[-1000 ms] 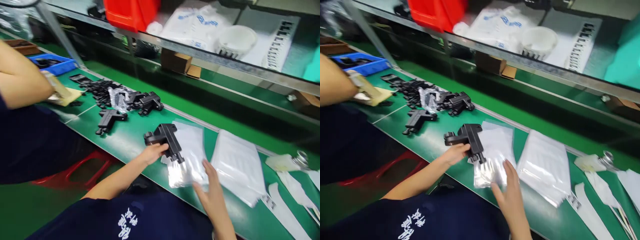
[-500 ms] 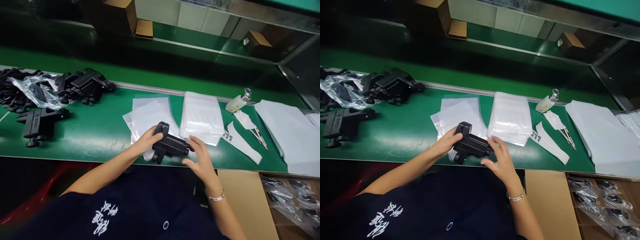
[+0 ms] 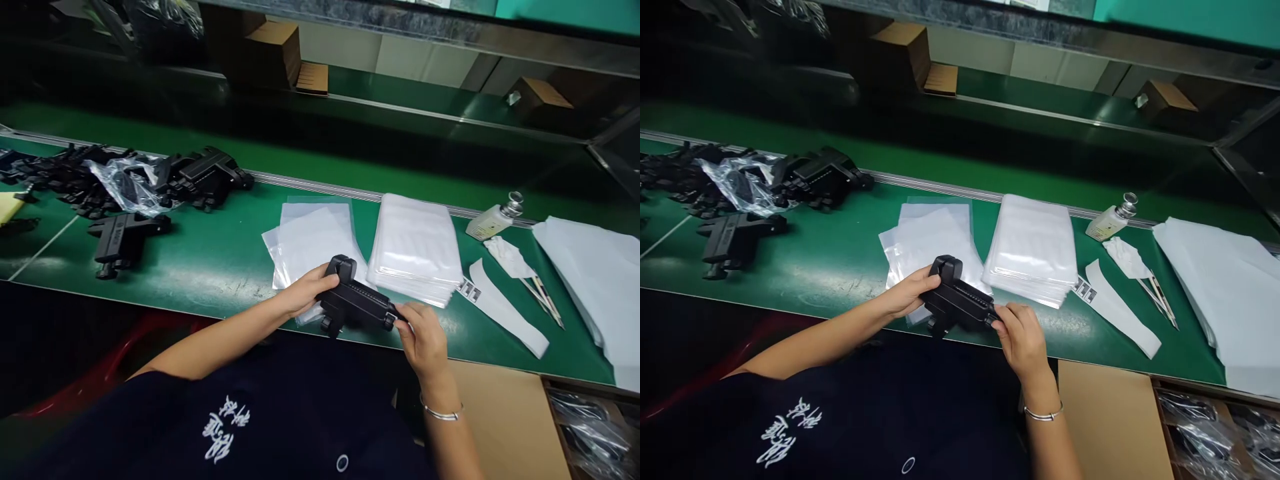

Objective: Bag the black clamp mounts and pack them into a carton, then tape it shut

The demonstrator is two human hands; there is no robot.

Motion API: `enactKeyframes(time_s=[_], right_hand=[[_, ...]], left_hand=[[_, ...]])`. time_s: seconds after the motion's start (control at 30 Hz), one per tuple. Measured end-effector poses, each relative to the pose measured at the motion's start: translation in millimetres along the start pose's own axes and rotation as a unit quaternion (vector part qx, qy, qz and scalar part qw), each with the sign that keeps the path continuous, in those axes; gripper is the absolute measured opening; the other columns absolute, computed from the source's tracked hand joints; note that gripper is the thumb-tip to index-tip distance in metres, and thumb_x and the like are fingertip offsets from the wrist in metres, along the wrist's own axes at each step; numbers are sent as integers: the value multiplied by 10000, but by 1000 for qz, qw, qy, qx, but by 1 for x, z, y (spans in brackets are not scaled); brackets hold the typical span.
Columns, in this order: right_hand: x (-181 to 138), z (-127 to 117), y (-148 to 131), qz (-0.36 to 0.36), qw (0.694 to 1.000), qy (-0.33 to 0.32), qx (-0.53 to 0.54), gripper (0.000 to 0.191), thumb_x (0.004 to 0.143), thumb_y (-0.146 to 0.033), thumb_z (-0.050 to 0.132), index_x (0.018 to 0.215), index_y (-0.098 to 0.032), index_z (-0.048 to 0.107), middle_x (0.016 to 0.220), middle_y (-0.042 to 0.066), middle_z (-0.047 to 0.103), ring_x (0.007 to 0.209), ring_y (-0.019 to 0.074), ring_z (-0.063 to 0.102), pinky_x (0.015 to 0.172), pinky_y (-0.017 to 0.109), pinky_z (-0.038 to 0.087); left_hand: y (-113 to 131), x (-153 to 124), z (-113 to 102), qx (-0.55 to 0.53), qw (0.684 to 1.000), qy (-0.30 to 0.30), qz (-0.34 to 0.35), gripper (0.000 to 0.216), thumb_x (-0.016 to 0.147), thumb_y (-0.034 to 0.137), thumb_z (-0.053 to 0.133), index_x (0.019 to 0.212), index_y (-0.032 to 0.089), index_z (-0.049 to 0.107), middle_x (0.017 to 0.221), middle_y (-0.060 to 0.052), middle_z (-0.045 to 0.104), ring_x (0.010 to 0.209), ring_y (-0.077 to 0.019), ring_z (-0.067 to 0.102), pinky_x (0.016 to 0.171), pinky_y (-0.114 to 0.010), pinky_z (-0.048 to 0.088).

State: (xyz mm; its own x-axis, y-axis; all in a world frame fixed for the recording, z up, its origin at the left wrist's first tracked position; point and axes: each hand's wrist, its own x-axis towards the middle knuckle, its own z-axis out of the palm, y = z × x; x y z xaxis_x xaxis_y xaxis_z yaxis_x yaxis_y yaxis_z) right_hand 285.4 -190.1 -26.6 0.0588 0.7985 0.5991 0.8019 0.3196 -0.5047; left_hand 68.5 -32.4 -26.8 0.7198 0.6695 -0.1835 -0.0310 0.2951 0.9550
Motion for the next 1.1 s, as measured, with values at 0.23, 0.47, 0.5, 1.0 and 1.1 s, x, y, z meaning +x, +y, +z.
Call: enactKeyframes(time_s=[0.23,0.47,0.5,1.0,1.1], right_hand=[[-9,19,18,85,995,43,4,430,892,-223,635,1299,-277,508,1116,83,615,1037,226,627,792,375,585],[6,33,10,42,997,60,-14,435,878,-185,645,1287,-276,528,1081,72,633,1022,222,644,783,375,603],[10,33,7,16,998,56,-31,449,879,-174,643,1300,-276,523,1077,72,644,1018,222,646,800,381,599],[53,48,-32,404,848,-119,321,316,918,-402,518,1188,-240,551,695,-32,528,578,130,514,572,273,470],[57,54,-27,508,721,-177,437,361,833,-481,632,1081,-219,604,576,-74,407,468,87,350,512,249,438]], left_hand=[[8,-13,-25,324,896,-58,300,706,785,227,716,1413,255,393,1266,-109,645,1209,-266,585,1052,-448,419],[6,-28,-40,399,829,-27,391,543,868,202,601,1382,262,438,1272,-103,663,1225,-248,595,1091,-467,384],[8,-29,-42,379,851,-23,363,548,853,237,632,1372,252,457,1253,-105,672,1216,-258,598,1088,-468,386],[18,-53,-72,282,933,-7,223,579,725,424,792,1222,224,571,1159,-104,677,1048,-256,655,887,-363,524],[22,-58,-73,342,881,-60,323,527,725,317,803,1200,237,589,1154,-101,698,1073,-242,665,937,-363,518]])
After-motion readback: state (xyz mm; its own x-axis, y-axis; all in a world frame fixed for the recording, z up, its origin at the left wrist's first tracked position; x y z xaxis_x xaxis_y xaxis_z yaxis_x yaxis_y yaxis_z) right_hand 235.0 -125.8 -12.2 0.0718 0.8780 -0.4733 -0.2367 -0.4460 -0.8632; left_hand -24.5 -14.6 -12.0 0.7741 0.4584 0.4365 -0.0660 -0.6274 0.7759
